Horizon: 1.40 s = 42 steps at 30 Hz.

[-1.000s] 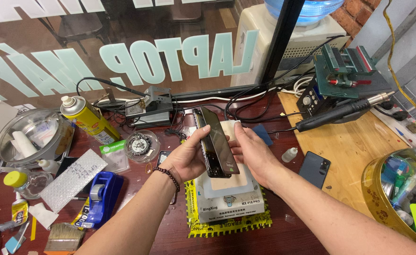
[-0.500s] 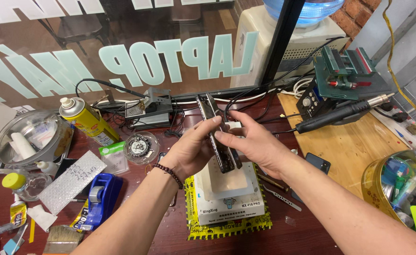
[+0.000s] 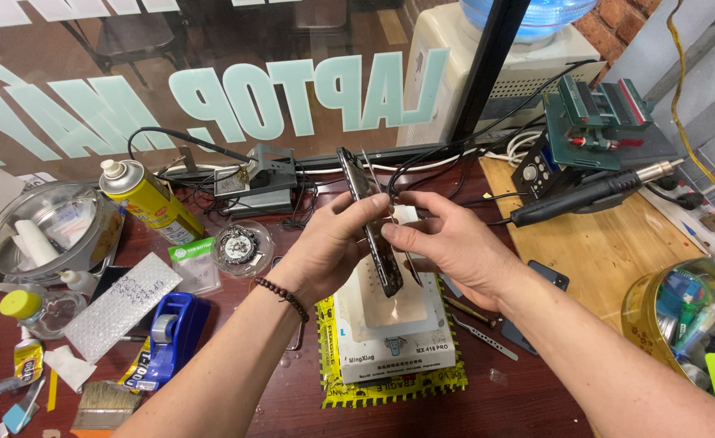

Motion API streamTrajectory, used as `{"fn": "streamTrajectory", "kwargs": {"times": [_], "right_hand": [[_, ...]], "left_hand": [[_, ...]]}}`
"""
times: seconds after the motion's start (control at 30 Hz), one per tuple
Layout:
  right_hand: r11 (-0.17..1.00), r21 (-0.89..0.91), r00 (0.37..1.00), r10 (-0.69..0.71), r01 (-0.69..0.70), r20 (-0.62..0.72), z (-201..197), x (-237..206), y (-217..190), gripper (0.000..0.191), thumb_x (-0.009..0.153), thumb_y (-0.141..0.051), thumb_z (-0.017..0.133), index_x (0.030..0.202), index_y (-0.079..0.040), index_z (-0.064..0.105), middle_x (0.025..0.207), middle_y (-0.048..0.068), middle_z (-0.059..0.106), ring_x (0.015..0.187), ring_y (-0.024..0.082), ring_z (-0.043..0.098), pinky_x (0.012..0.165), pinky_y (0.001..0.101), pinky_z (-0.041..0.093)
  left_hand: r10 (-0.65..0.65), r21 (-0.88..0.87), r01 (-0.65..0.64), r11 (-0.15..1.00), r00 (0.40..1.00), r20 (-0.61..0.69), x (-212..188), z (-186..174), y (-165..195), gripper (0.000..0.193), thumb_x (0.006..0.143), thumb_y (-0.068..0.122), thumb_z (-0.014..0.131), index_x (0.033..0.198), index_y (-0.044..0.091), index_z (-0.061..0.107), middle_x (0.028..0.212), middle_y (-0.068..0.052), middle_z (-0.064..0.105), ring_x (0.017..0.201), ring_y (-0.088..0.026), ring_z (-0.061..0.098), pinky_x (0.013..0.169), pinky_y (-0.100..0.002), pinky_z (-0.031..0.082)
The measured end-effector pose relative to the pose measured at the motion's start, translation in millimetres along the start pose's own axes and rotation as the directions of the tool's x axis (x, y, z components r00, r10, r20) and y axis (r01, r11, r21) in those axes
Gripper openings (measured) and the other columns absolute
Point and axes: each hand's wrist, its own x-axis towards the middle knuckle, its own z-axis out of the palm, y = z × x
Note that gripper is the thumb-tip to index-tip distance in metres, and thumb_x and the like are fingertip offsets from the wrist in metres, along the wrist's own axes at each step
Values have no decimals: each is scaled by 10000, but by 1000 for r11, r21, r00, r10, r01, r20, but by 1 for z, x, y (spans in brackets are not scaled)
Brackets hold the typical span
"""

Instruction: The person holds a replacement phone display assembly and aligns it over the phone frame with the exposed internals. They press the display into place, flip the phone over to check the fit, and repeatedly press along the edges to seat the new screen onto the body.

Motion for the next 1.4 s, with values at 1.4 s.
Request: {"fn": "streamTrajectory", "kwargs": {"times": [1.4], "right_hand": [[798, 578, 982, 95, -173, 164, -28, 2, 28, 633, 826, -557, 689, 1293, -132, 644, 1161, 71, 713, 1085, 238, 651, 991, 480, 496]], "left_hand": [[-107, 144, 130, 981, 981, -163, -1, 29, 35, 359, 785, 342, 806, 992, 63, 715, 883, -29, 700, 797, -187, 695, 739, -362, 601]]}}
